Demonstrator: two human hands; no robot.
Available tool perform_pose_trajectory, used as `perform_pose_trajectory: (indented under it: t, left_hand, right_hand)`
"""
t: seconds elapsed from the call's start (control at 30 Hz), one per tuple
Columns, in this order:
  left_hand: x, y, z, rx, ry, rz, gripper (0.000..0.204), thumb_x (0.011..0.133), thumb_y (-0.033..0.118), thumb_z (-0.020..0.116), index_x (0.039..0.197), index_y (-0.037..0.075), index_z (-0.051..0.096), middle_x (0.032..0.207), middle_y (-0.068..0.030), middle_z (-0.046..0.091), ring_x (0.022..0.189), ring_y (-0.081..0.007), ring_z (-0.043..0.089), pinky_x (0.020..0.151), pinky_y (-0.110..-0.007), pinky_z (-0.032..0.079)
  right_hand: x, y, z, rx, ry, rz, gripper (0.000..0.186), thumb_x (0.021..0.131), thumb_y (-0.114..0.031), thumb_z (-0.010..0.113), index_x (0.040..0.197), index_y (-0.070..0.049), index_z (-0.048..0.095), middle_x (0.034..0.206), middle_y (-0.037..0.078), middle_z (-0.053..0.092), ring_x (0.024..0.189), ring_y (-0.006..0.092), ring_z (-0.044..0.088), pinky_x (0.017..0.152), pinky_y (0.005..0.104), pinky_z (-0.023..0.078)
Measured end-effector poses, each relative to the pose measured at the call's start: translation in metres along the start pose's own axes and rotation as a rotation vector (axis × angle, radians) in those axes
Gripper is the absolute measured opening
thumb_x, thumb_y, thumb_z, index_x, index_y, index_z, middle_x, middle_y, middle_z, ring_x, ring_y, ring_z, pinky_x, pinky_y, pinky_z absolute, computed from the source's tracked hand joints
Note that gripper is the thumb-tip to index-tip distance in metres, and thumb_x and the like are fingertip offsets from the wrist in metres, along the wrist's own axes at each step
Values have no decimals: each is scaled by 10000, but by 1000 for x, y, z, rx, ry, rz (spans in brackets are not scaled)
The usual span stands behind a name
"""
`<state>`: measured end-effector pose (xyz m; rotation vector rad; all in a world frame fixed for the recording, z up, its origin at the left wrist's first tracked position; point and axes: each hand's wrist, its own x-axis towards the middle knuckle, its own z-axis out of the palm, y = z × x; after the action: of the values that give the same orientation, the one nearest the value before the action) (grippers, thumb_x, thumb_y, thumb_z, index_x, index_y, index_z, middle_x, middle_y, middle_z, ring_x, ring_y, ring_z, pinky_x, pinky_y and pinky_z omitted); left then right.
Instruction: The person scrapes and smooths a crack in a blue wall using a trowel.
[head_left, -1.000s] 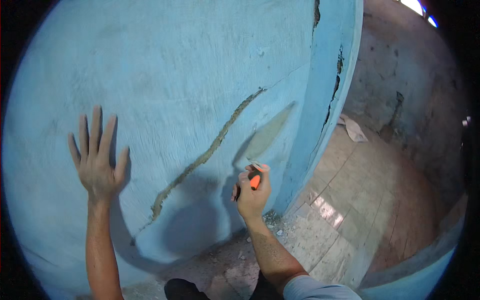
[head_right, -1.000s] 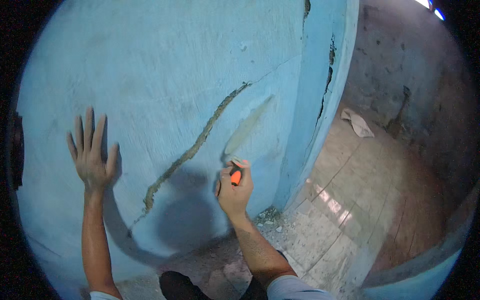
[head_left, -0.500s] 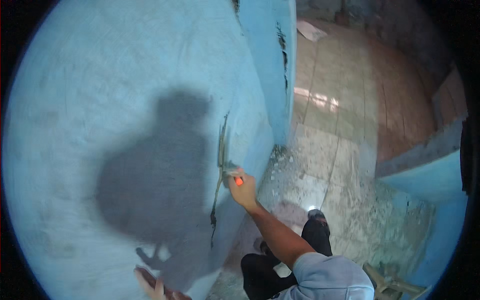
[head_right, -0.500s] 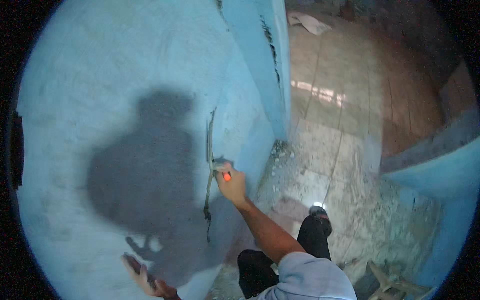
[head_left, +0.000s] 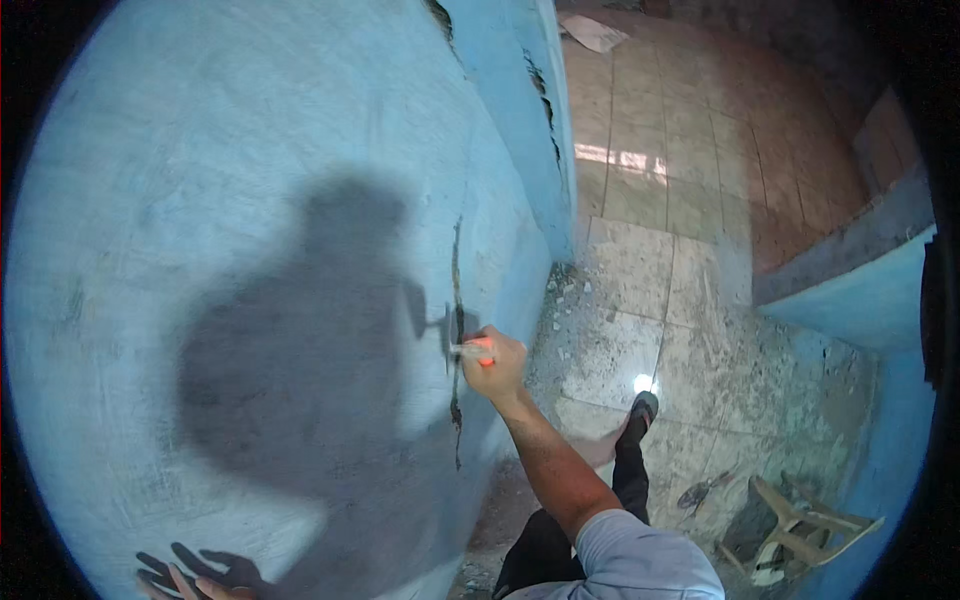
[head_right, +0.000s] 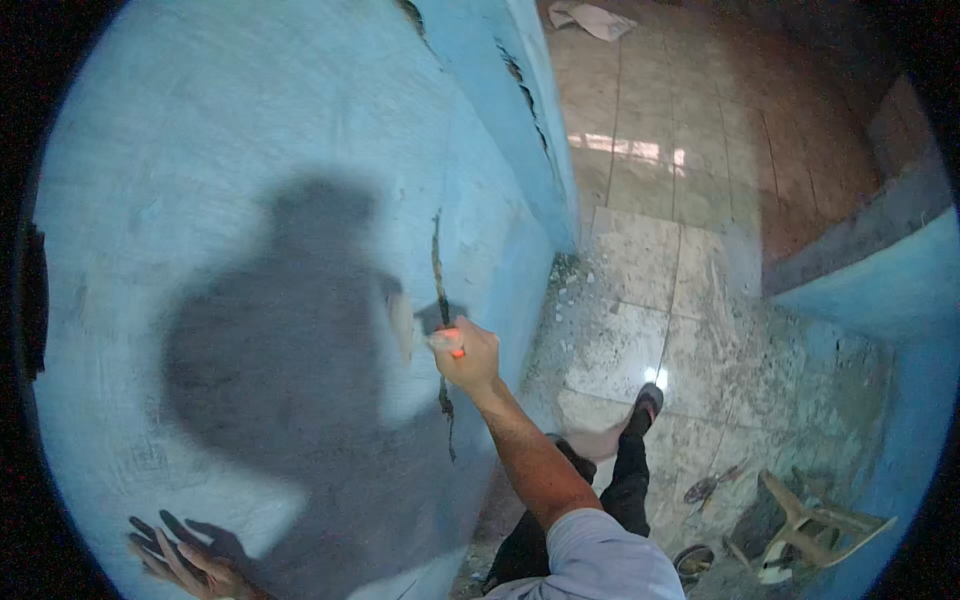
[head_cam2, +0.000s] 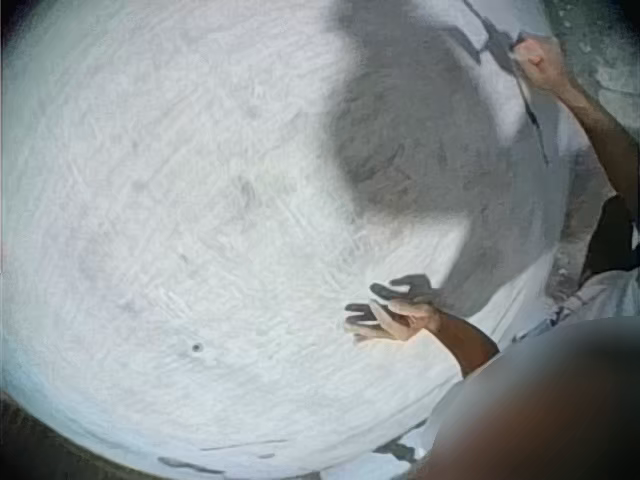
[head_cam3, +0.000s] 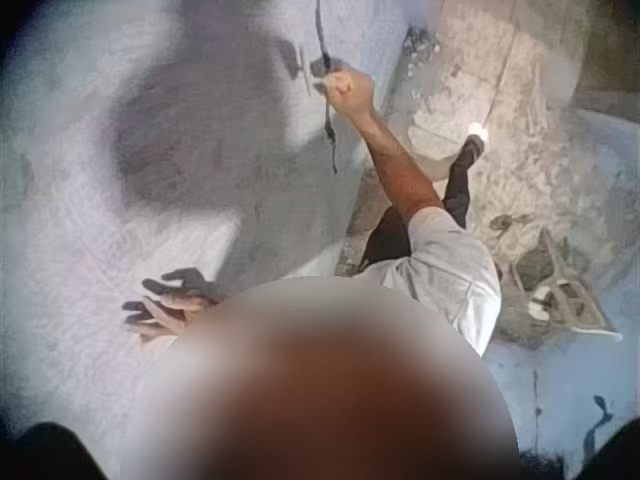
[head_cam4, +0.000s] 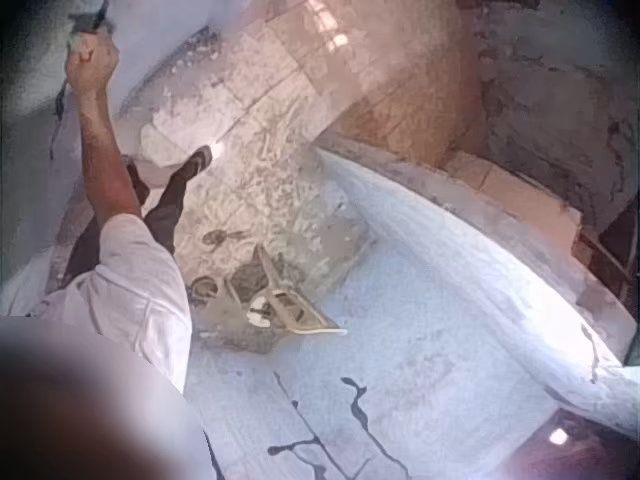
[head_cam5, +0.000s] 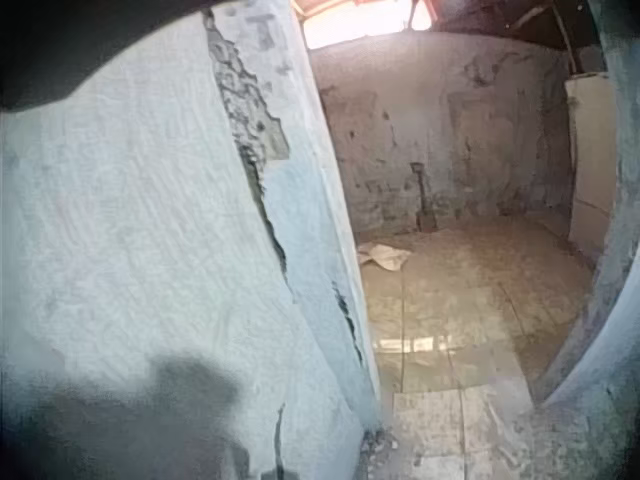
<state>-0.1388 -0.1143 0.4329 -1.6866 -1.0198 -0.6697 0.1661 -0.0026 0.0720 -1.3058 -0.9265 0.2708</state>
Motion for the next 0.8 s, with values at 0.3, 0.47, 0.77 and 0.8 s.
perform_pose_trajectory:
  t: [0.3, 0.47, 0.77, 0.8]
  left_hand:
    - [-13, -26, -12, 187, -268, 89, 408, 1137, 169, 380, 1379, -31, 641, 1584, -287, 475, 1518, -450, 390, 1258, -667, 222]
    - [-25, -35, -10, -92, -231, -24, 427, 1145, 173, 359, 1343, -101, 620, 1577, -332, 427, 1474, -511, 406, 1188, -643, 441]
    - [-39, -51, -22, 270, -241, 426, 389, 1118, 139, 426, 1286, -153, 619, 1234, -280, 711, 1219, -415, 678, 1017, -528, 613]
    - [-38, -47, -29, 260, -250, 425, 389, 1118, 139, 426, 1286, -153, 619, 1234, -280, 711, 1219, -415, 678, 1017, -528, 613]
  right_hand:
    - [-19, 47, 14, -31, 46, 12, 54, 844, -105, 707, 829, -54, 702, 705, 148, 654, 615, 319, 662, 549, 367, 491]
    - [-33, 98, 13, -337, -64, -252, 93, 898, -91, 674, 874, -13, 717, 690, 103, 676, 518, 282, 633, 536, 387, 526]
    - [-20, 91, 31, -181, -46, 147, 222, 892, -199, 706, 820, 9, 675, 766, 170, 704, 735, 366, 705, 657, 420, 518]
    - [-18, 96, 34, -301, -185, 327, 224, 892, -196, 708, 796, 2, 669, 737, 149, 695, 683, 339, 686, 638, 413, 510]
